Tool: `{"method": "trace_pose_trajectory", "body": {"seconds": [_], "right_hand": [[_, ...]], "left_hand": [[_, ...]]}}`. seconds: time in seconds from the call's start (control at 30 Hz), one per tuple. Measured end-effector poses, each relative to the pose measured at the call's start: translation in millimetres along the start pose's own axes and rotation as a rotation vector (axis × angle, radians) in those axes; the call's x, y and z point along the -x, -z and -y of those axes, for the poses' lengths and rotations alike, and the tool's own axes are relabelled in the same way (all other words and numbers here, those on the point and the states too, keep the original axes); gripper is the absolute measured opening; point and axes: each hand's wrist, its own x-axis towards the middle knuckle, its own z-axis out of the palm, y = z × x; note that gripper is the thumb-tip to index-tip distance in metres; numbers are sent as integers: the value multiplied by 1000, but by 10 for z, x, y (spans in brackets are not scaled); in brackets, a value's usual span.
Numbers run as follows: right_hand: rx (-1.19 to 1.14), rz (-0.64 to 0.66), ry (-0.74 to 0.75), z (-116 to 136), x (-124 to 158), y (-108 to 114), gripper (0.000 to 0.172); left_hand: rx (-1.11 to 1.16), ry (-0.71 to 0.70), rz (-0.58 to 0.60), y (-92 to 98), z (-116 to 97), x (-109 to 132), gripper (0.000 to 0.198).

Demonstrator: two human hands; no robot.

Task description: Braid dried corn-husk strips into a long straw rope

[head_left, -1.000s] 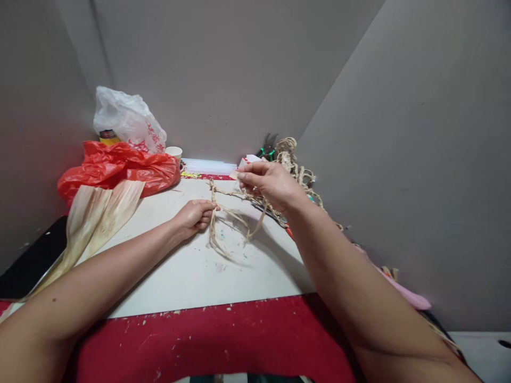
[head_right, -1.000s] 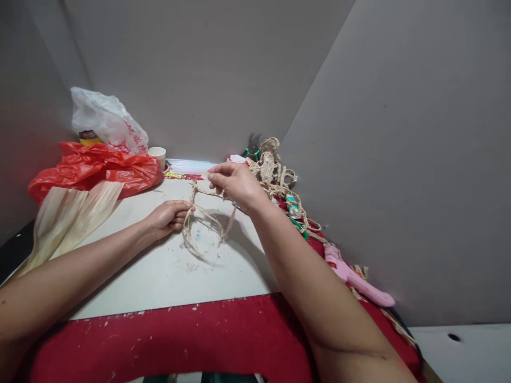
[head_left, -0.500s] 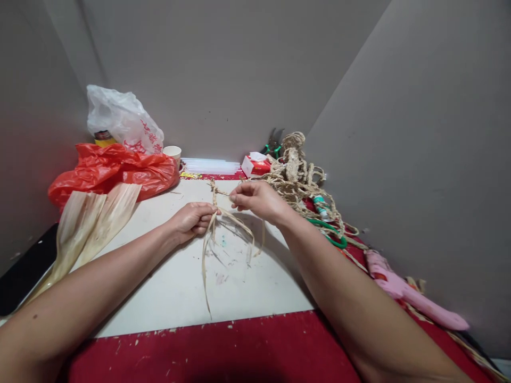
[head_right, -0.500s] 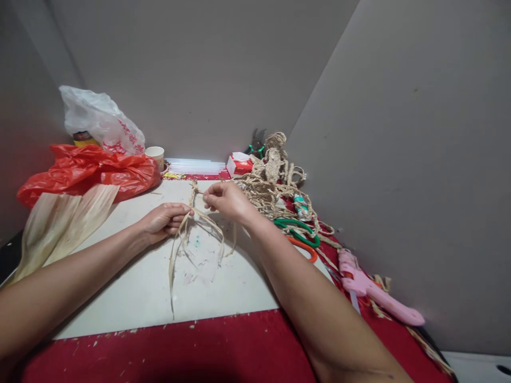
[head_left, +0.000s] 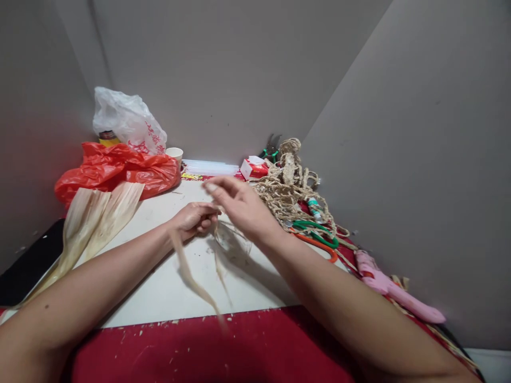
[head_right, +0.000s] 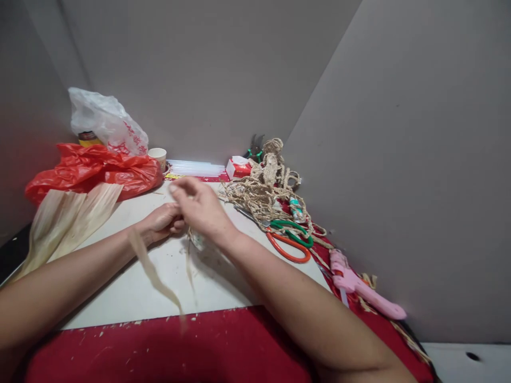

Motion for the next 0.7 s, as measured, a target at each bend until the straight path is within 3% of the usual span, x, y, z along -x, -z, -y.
{"method": "trace_pose_trajectory", "body": {"seconds": [0.07, 0.1, 0.17, 0.27, 0.37, 0.5, 0.7], "right_hand": [[134, -226, 51, -199, -130, 146, 18], [160, -242, -26, -293, -188, 221, 18], [110, -129, -290, -442, -260, 327, 17], [-42, 181, -584, -549, -271, 342, 21], [35, 381, -591, -583, -273, 309, 29], [291, 463, -520, -661, -344, 376, 34], [-71, 549, -666, -818, -360, 494, 35]], "left_hand": [[6, 8, 54, 15, -8, 11, 10], [6, 10, 67, 25, -11, 13, 10], [-8, 8, 83, 43, -14, 9, 10], [-53, -1, 108, 56, -17, 0, 12], [-110, -9, 102, 52, -27, 3, 13], [-160, 27, 88, 39, -47, 17, 12], [-261, 42, 200, 41, -111, 38, 27]]}}
